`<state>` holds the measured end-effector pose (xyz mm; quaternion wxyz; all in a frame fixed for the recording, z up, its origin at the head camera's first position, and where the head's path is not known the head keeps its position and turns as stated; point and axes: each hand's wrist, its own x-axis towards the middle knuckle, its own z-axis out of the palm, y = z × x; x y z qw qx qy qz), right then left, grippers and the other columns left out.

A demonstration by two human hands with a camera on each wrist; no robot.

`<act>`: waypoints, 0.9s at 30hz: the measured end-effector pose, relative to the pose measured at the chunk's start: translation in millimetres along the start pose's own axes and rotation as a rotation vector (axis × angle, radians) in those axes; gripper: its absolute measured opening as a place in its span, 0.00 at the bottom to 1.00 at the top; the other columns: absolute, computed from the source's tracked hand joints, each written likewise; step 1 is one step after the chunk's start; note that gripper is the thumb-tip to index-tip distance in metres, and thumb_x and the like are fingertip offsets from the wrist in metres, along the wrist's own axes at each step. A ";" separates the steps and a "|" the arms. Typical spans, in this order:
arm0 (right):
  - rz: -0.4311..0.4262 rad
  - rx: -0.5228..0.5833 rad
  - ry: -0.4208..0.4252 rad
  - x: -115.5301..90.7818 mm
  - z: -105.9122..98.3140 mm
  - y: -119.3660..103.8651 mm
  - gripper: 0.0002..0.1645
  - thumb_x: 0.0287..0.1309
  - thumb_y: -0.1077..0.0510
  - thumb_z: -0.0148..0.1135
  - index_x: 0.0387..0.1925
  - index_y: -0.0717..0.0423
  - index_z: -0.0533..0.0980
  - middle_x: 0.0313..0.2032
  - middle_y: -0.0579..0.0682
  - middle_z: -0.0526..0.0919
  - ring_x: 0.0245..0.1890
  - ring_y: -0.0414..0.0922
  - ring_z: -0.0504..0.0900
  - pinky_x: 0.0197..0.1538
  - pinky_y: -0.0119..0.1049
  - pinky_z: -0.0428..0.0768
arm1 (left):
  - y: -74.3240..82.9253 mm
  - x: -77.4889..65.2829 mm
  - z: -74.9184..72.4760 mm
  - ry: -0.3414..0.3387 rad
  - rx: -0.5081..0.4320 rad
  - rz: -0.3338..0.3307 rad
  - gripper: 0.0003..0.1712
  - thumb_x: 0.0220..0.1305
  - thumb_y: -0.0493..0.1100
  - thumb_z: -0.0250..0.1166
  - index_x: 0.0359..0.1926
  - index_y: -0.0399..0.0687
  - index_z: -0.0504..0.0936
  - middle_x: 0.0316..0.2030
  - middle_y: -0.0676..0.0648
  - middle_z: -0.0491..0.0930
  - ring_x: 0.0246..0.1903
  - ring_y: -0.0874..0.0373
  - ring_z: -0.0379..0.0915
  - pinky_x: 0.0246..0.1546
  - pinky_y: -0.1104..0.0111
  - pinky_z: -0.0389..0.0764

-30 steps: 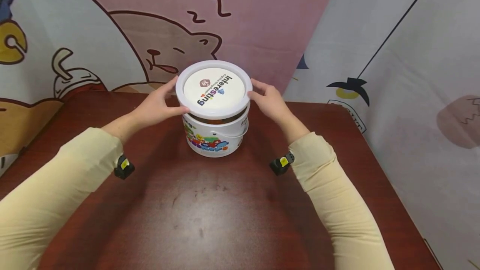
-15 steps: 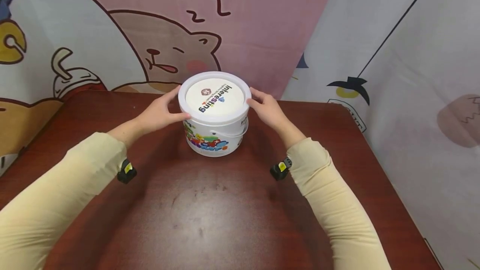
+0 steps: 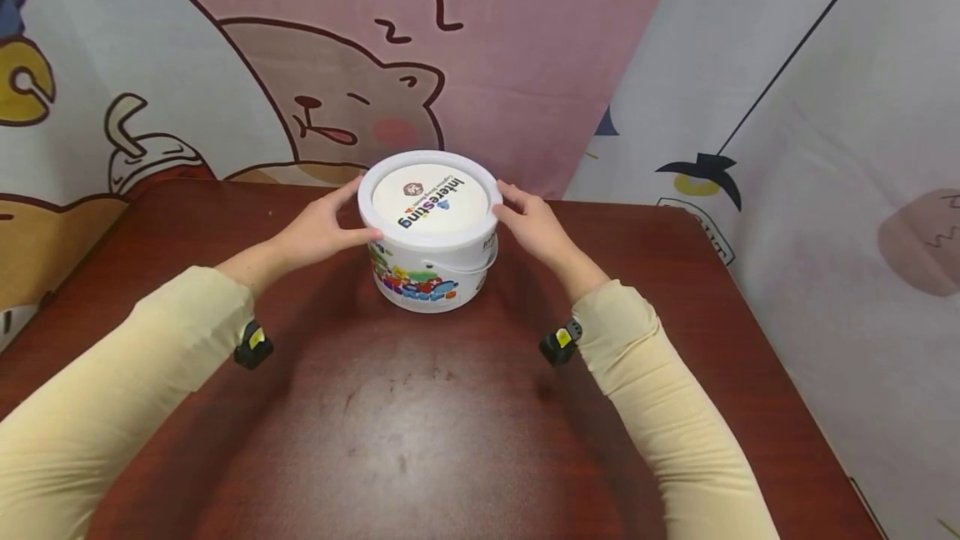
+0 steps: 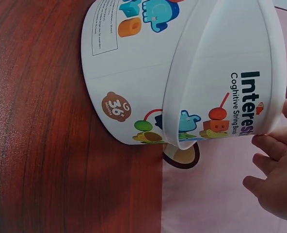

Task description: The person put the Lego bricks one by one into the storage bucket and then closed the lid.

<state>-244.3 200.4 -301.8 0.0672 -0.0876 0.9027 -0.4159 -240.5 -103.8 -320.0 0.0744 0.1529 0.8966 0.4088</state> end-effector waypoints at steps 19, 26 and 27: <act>0.001 -0.095 -0.034 5.0 -1.9 3.4 0.36 0.66 0.49 0.51 0.70 0.54 0.55 0.71 0.58 0.53 0.72 0.52 0.50 0.72 0.50 0.50 | -4.9 3.0 -0.1 -0.012 0.079 0.005 0.58 0.49 0.62 0.69 0.73 0.50 0.47 0.72 0.45 0.53 0.71 0.49 0.47 0.69 0.50 0.54; 0.000 -0.176 -0.049 4.7 -7.3 4.0 0.37 0.64 0.45 0.51 0.70 0.52 0.55 0.70 0.56 0.56 0.72 0.53 0.52 0.71 0.53 0.54 | -5.2 5.5 -2.8 -0.038 0.186 0.091 0.58 0.51 0.63 0.67 0.74 0.52 0.45 0.71 0.44 0.54 0.71 0.48 0.49 0.68 0.50 0.55; -0.002 -0.187 -0.044 4.5 -8.1 4.6 0.37 0.64 0.44 0.52 0.70 0.52 0.56 0.70 0.55 0.57 0.72 0.53 0.52 0.70 0.54 0.54 | -5.9 5.5 -3.1 -0.048 0.204 0.100 0.58 0.51 0.64 0.66 0.74 0.52 0.44 0.72 0.44 0.53 0.71 0.47 0.48 0.68 0.50 0.55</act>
